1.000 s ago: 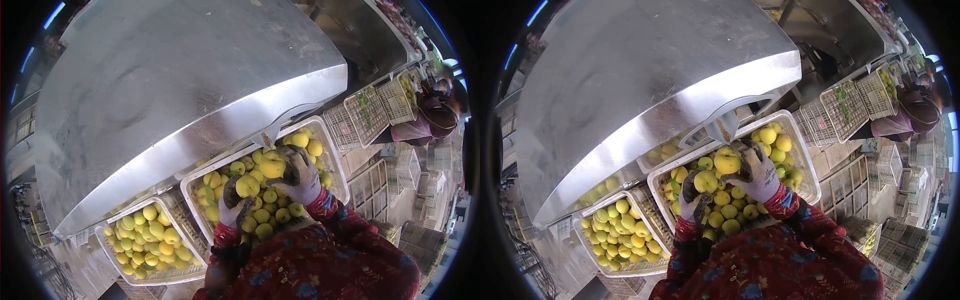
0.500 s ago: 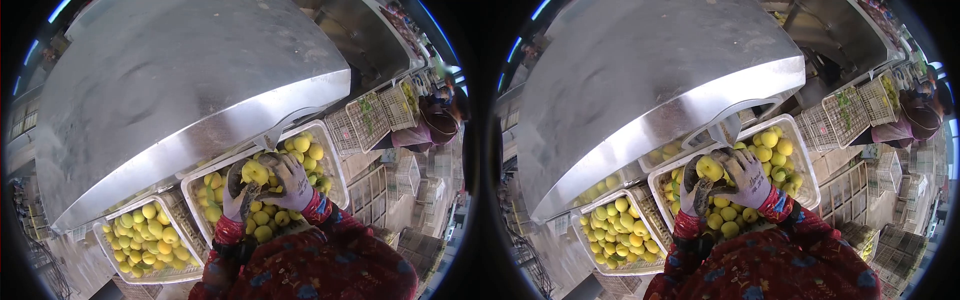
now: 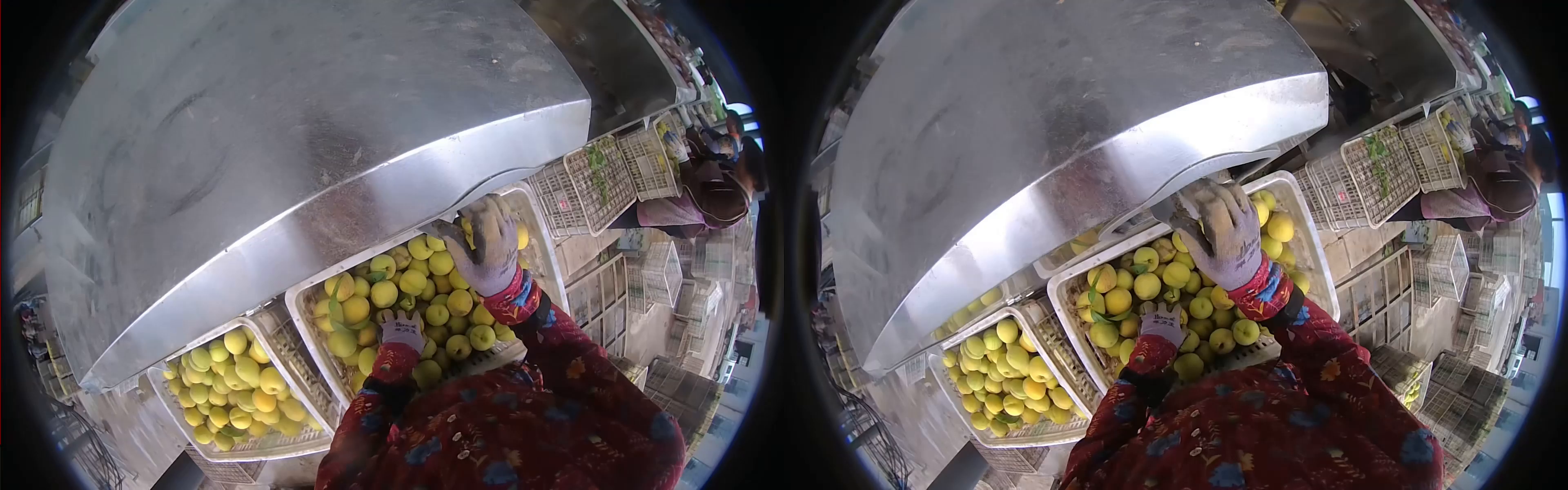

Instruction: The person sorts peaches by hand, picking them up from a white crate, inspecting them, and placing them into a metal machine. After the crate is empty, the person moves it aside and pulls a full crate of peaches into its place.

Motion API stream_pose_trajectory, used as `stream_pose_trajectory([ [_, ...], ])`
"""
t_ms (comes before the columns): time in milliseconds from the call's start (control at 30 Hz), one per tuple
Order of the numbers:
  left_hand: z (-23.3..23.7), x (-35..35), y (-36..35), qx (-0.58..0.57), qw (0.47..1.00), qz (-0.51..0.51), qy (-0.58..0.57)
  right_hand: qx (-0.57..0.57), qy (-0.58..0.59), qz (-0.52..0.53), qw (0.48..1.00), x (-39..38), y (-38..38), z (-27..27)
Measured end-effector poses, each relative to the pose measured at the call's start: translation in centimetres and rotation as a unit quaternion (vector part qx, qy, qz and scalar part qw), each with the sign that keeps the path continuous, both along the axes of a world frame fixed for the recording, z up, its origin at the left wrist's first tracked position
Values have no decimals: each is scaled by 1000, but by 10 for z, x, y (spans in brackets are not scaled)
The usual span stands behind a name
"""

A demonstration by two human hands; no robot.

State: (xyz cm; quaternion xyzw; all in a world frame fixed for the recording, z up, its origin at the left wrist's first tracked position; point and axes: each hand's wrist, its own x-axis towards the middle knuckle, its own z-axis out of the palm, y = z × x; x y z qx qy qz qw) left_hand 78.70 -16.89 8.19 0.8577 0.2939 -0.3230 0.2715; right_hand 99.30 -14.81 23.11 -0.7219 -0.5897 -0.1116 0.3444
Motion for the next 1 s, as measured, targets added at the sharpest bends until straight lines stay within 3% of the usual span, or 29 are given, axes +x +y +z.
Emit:
stream_pose_trajectory([
  [67,-9,7,3,-32,999,6,19,-153,20,116,981,-15,-26,-37],
  [133,-16,14,12,-85,994,63,25,-481,93,141,860,-26,-34,-87],
  [200,-17,23,15,-71,993,66,60,-577,81,144,800,-36,-30,-141],
  [300,-8,36,14,-49,990,85,102,-618,108,141,766,-44,-17,-165],
  [433,-20,36,-3,-26,985,134,108,-521,231,130,811,-29,-36,-161],
  [500,-19,38,0,-37,981,158,103,-430,240,174,853,-8,-52,-139],
  [600,6,29,17,-58,980,184,47,-339,325,172,866,10,-64,-78],
  [633,-18,12,14,-146,951,266,-55,-304,351,178,867,13,-69,-64],
  [700,-82,-27,9,-308,823,408,-248,-275,375,154,872,13,-79,-42],
  [733,-32,-27,20,-351,755,481,-276,-276,406,135,861,11,-85,-36],
  [800,9,-29,22,-484,575,544,-373,-328,477,89,810,5,-88,-12],
  [833,30,-29,24,-539,470,562,-416,-296,434,93,845,-1,-87,-8],
  [867,64,-19,24,-537,459,551,-444,-263,389,98,878,-8,-86,-5],
  [1000,78,-15,32,-555,402,552,-476,-172,235,106,951,-15,-73,10],
])
